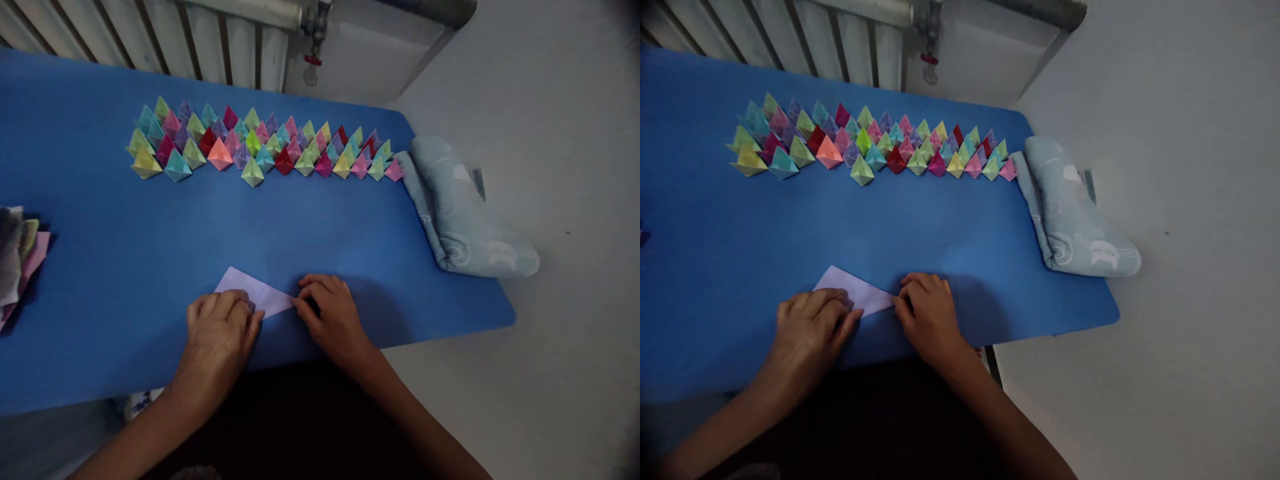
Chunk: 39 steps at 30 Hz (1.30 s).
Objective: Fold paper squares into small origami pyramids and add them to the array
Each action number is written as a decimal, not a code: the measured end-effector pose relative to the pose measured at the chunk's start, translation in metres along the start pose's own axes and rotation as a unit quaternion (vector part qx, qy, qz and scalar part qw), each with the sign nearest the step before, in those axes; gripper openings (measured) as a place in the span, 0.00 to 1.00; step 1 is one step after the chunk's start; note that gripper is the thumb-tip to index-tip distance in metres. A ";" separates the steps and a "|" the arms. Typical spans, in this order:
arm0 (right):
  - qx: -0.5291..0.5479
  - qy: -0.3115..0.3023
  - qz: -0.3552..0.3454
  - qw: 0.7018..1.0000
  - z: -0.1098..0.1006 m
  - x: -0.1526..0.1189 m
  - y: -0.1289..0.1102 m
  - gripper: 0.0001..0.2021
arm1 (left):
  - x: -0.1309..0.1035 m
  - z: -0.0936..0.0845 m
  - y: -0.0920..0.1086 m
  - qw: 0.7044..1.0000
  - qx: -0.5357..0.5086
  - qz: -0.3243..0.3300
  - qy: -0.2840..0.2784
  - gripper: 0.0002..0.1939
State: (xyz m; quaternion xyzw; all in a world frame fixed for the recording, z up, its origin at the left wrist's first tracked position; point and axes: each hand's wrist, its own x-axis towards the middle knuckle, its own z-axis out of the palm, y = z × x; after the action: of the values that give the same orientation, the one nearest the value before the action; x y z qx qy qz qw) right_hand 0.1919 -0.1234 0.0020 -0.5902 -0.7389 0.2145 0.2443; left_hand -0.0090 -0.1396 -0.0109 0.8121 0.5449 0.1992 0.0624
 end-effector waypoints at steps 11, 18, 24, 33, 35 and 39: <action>-0.020 -0.009 0.014 1.000 0.001 0.000 0.000 0.06 | -0.002 0.001 -0.007 0.998 0.057 0.032 0.020 0.12; -0.029 -0.008 0.038 0.999 -0.003 0.002 0.007 0.05 | -0.001 -0.002 -0.015 0.984 0.019 0.173 -0.033 0.25; -0.063 -0.003 0.024 0.998 -0.002 -0.001 0.002 0.03 | -0.010 -0.007 -0.012 0.981 0.051 0.185 -0.039 0.27; -0.172 -0.100 -0.156 0.967 0.001 -0.037 0.000 0.22 | -0.019 -0.008 -0.008 0.983 0.077 0.160 -0.053 0.27; -0.187 -0.094 -0.148 0.967 0.000 -0.040 0.004 0.21 | -0.024 -0.011 -0.012 0.981 0.081 0.172 -0.045 0.28; -0.192 -0.081 -0.148 0.967 -0.002 -0.039 0.004 0.19 | -0.037 -0.017 -0.018 0.981 0.093 0.162 -0.059 0.28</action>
State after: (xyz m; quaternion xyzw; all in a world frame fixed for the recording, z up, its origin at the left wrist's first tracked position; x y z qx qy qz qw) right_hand 0.2033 -0.1605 -0.0031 -0.4903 -0.8629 0.0775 0.0946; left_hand -0.0437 -0.1682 -0.0106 0.9023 0.4175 0.1064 -0.0145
